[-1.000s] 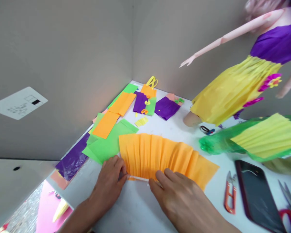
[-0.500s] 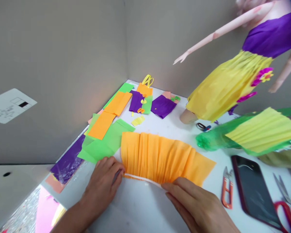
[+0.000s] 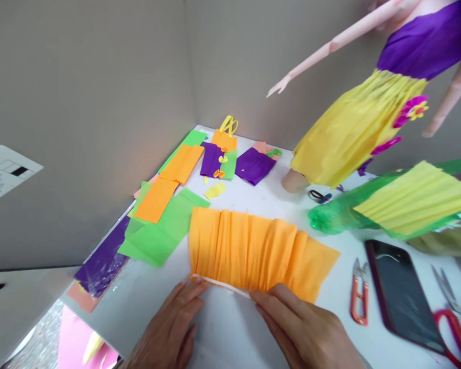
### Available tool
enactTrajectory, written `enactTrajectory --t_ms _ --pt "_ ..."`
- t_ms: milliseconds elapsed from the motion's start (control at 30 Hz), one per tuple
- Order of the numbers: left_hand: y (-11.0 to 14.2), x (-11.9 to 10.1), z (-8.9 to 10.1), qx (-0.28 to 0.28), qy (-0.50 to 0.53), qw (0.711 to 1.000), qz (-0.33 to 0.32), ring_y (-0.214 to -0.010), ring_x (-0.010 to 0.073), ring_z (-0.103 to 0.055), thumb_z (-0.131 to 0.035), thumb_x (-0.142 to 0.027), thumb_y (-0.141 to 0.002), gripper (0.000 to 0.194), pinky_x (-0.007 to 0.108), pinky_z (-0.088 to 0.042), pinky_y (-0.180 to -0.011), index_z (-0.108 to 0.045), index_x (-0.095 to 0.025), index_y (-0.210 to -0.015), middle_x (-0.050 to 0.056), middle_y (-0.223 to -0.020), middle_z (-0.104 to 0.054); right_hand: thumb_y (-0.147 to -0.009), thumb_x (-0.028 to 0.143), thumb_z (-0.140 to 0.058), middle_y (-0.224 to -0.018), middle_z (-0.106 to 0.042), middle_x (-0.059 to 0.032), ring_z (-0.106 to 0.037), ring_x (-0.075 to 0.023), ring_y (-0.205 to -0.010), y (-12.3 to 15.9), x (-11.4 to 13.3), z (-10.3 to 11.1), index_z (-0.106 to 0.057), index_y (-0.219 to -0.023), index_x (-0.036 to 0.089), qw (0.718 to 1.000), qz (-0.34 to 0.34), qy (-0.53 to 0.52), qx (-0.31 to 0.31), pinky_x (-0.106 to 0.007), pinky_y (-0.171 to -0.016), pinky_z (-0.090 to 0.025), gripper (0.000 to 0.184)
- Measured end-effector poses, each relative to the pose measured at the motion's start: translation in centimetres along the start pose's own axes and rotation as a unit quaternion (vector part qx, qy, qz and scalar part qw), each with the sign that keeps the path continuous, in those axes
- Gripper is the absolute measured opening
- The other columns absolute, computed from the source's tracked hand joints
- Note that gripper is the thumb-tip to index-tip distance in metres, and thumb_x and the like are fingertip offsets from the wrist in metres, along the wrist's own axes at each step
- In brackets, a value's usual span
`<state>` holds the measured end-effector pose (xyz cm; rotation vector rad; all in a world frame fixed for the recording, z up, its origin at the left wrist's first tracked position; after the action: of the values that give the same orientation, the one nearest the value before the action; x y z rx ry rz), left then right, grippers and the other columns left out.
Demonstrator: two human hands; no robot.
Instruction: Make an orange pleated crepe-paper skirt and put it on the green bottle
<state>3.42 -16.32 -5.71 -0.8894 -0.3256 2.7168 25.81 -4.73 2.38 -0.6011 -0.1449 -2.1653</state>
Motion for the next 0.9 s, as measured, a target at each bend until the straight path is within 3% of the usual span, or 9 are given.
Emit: enactTrajectory --t_ms 100,267,400,533,700,900 --pt "0.2 0.5 -0.3 0.022 -0.031 0.998 -0.051 -0.144 0.0215 -0.043 -0.048 -0.004 -0.086 0.044 0.036 -0.037 -0.120 -0.051 -0.016 -0.128 0.014 -0.145 -0.058 -0.108 0.031 -0.029 -0.088 -0.069 -0.0030 -0.069 -0.0135 -0.067 -0.1 0.3 0.2 -0.060 -0.117 0.022 1.000 0.000 0.017 -0.013 -0.021 -0.057 -0.052 0.033" --pt "0.4 0.7 -0.6 0.039 -0.062 0.996 -0.053 -0.149 0.0221 -0.034 -0.049 -0.008 -0.087 0.041 0.038 -0.037 -0.120 -0.050 -0.013 -0.128 0.017 -0.148 -0.054 -0.108 0.033 -0.030 -0.082 -0.068 -0.0027 -0.068 -0.0138 -0.064 -0.4 0.7 0.4 -0.061 -0.111 0.020 0.999 0.017 0.031 -0.041 -0.022 -0.054 -0.049 0.034" --pt "0.1 0.5 -0.7 0.039 -0.084 0.994 -0.064 -0.150 0.0216 -0.031 -0.050 -0.009 -0.085 0.041 0.038 -0.026 -0.125 -0.051 -0.010 -0.127 0.019 -0.147 -0.054 -0.108 0.032 -0.029 -0.083 -0.069 -0.0039 -0.067 -0.0143 -0.065 -0.6 0.6 0.2 -0.062 -0.110 0.019 0.998 0.022 0.050 -0.041 -0.023 -0.056 -0.049 0.036" --pt "-0.2 0.4 -0.6 0.049 -0.117 0.989 -0.079 -0.149 0.0227 -0.034 -0.052 -0.012 -0.084 0.043 0.044 -0.010 -0.128 -0.052 -0.009 -0.127 0.020 -0.144 -0.057 -0.108 0.029 -0.027 -0.085 -0.069 -0.0051 -0.068 -0.0149 -0.067 -0.7 0.5 0.2 -0.062 -0.115 0.018 0.998 0.022 0.055 -0.033 -0.023 -0.057 -0.050 0.037" --pt "-0.6 0.2 -0.3 0.059 -0.162 0.982 -0.078 -0.144 0.0233 -0.040 -0.050 -0.013 -0.085 0.049 0.050 -0.005 -0.126 -0.050 -0.006 -0.133 0.017 -0.141 -0.060 -0.107 0.032 -0.031 -0.086 -0.070 -0.0055 -0.068 -0.0150 -0.066 -0.2 -0.2 1.0 -0.064 -0.112 0.021 0.998 -0.012 0.046 -0.040 -0.023 -0.057 -0.051 0.035" --pt "-1.4 0.2 -0.1 0.091 -0.185 0.976 -0.077 -0.132 0.0249 -0.048 -0.056 -0.027 -0.084 0.064 0.052 0.005 -0.125 -0.046 -0.006 -0.144 0.014 -0.141 -0.060 -0.104 0.028 -0.041 -0.093 -0.070 -0.0062 -0.070 -0.0149 -0.070 1.1 -1.2 2.2 -0.064 -0.113 0.023 0.998 -0.025 0.043 -0.038 -0.021 -0.057 -0.051 0.025"
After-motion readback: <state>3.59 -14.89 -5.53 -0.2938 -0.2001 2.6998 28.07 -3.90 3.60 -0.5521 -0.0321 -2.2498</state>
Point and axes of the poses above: each hand's wrist, its own y-axis away from the middle knuckle, its own z-axis out of the back of the hand, x = y × z, the point moved 3 cm from there along -y, towards the middle knuckle
